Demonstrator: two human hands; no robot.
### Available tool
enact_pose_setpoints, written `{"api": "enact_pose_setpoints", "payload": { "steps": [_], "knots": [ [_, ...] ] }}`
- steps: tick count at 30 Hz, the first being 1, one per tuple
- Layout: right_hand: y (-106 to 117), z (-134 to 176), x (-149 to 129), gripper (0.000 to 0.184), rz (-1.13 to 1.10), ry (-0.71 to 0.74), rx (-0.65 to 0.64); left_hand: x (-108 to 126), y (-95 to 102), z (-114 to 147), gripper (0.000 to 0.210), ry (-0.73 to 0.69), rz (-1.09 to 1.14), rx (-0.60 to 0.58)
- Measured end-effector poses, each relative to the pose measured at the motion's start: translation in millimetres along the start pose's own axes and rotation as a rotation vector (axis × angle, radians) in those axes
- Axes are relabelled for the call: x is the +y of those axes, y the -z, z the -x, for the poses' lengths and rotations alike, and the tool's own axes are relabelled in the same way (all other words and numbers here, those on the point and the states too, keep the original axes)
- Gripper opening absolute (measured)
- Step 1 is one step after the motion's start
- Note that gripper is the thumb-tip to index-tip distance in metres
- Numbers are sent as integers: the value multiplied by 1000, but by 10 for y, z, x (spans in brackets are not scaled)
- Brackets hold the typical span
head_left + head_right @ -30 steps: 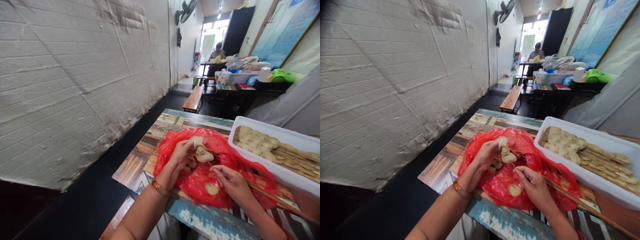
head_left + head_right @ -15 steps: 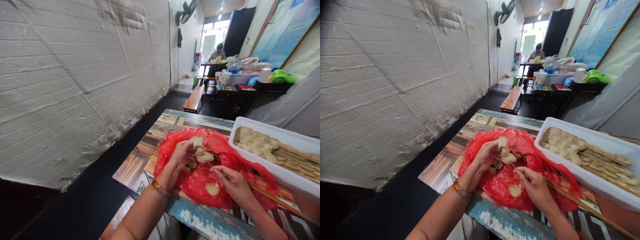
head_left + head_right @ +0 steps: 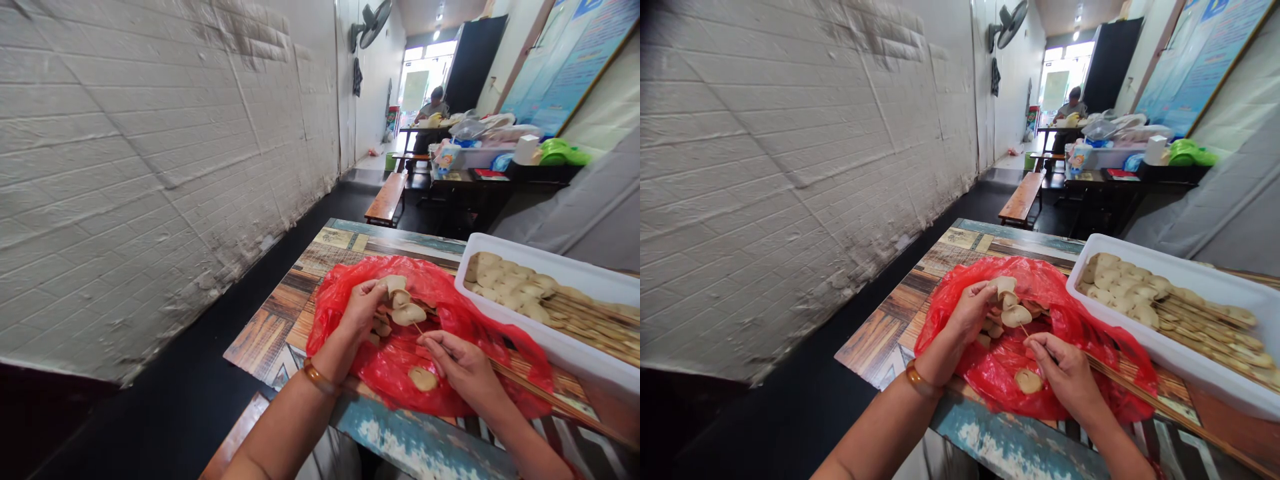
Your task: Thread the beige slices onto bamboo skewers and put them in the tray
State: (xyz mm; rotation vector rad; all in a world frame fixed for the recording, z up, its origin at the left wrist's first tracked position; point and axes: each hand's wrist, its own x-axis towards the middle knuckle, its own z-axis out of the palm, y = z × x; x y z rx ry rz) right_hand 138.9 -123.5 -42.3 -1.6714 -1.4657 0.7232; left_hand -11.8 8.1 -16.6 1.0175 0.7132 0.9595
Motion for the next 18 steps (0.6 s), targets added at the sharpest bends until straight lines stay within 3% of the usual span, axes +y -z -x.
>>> {"api": "enact_pose_setpoints", "payload": {
  "steps": [18],
  "knots": [
    [-42,5,-36,40,-263,-118,-56,-7,16,8,29,-12,-39,-12]
  ]
}}
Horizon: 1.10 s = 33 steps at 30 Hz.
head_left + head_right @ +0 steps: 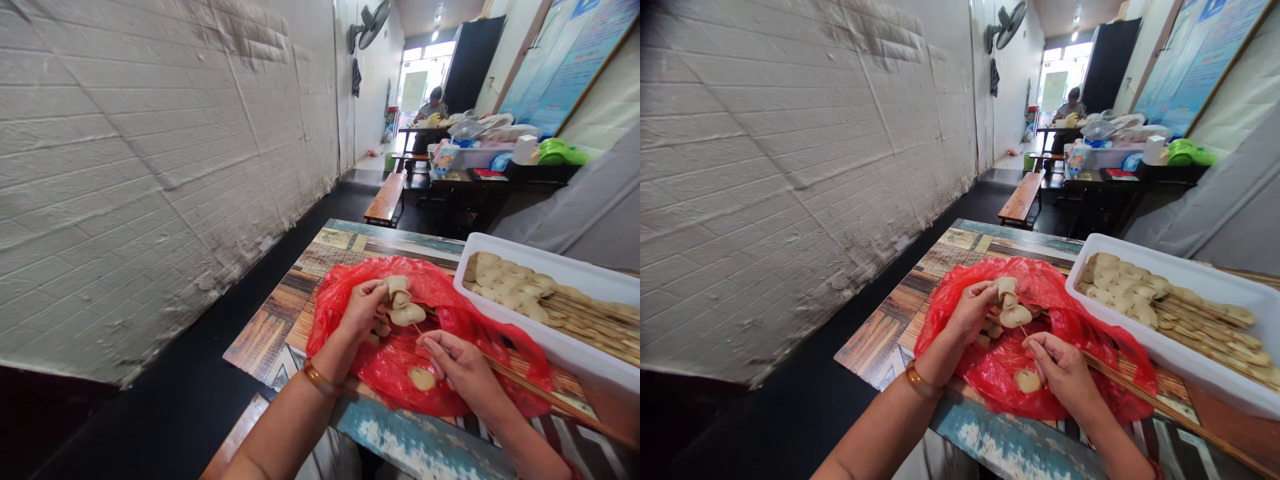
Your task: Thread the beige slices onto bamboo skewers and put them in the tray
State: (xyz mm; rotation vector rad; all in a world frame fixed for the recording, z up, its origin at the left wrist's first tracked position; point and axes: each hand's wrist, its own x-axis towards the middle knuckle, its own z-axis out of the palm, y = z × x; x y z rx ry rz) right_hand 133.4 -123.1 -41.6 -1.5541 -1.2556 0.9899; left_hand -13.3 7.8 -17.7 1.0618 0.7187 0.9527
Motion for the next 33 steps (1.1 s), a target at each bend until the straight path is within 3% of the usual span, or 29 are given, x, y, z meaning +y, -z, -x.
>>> {"api": "enact_pose_setpoints", "payload": {
  "steps": [5,22,33],
  "knots": [
    [-3,10,-18,44,-82,-58,-25,13,1,9,24,-41,-19,11],
    [-8,9,8,42,-107,-48,-38,160,-95,59,17,-138,-225,109],
    [-8,-4,-39,41,-164,-73,-31,78,-50,41,24,-50,-182,43]
  ]
}}
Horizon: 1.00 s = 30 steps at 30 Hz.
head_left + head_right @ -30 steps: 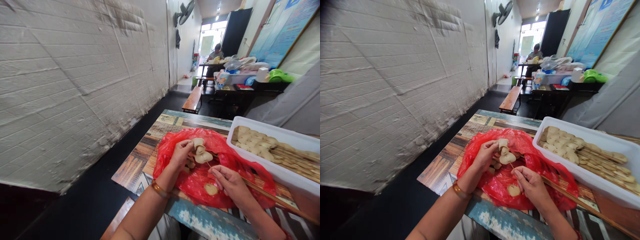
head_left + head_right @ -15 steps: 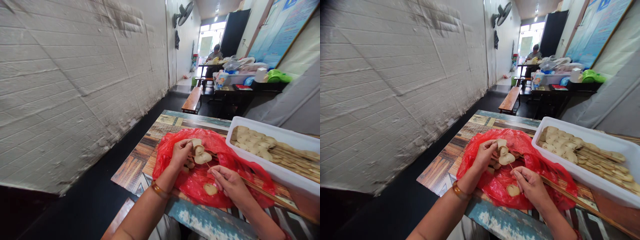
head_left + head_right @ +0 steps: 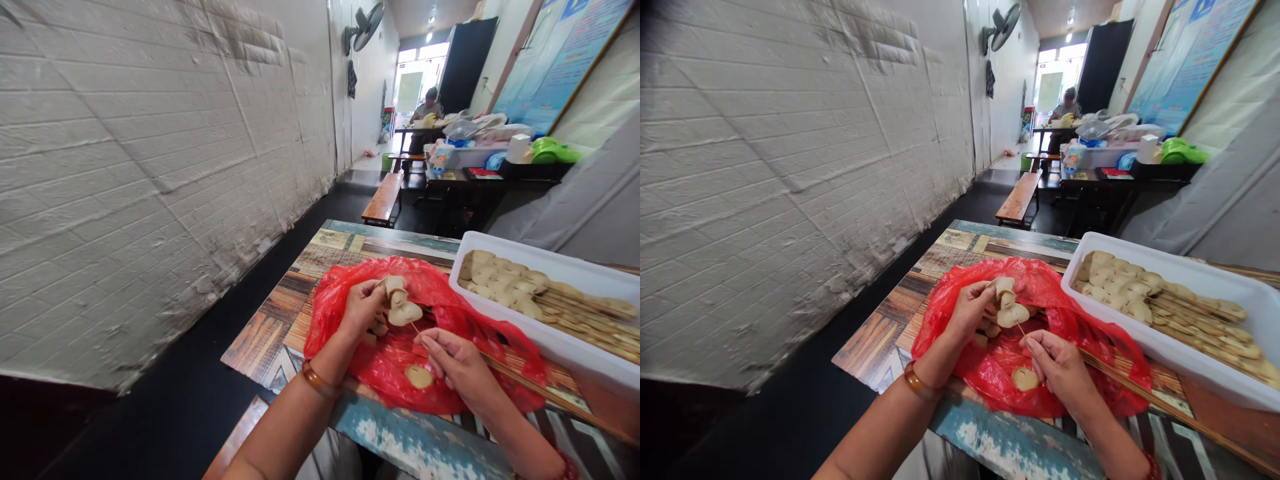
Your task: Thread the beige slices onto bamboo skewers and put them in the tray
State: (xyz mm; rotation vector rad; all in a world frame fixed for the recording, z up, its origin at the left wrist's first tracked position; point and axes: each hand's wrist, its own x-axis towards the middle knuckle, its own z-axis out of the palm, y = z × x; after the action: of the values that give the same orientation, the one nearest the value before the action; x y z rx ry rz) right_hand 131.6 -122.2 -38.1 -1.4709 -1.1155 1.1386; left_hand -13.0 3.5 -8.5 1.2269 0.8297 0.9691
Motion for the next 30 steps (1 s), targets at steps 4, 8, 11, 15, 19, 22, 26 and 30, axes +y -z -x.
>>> {"api": "enact_pose_setpoints", "payload": {
  "steps": [4,8,11,15,19,22,26,30],
  "knots": [
    [0,-8,-10,39,-100,-26,-2,-47,16,-44,32,40,244,-57],
    [0,-8,-44,39,-186,-32,19,-43,0,-53,42,169,458,-177],
    [3,-11,-50,39,-196,-28,46,-30,-3,-30,37,204,462,-220],
    [12,-18,-21,39,-129,-7,74,-35,12,-6,35,227,403,-268],
    [18,-10,-10,35,82,90,131,-45,2,-12,40,258,397,-254],
    [17,-5,-8,32,307,203,213,-40,-20,-15,39,253,399,-184],
    [13,-9,13,31,457,292,292,-26,-44,5,34,249,412,-173],
    [6,-12,19,32,500,279,310,-8,-87,46,30,152,285,-104]
  ]
}}
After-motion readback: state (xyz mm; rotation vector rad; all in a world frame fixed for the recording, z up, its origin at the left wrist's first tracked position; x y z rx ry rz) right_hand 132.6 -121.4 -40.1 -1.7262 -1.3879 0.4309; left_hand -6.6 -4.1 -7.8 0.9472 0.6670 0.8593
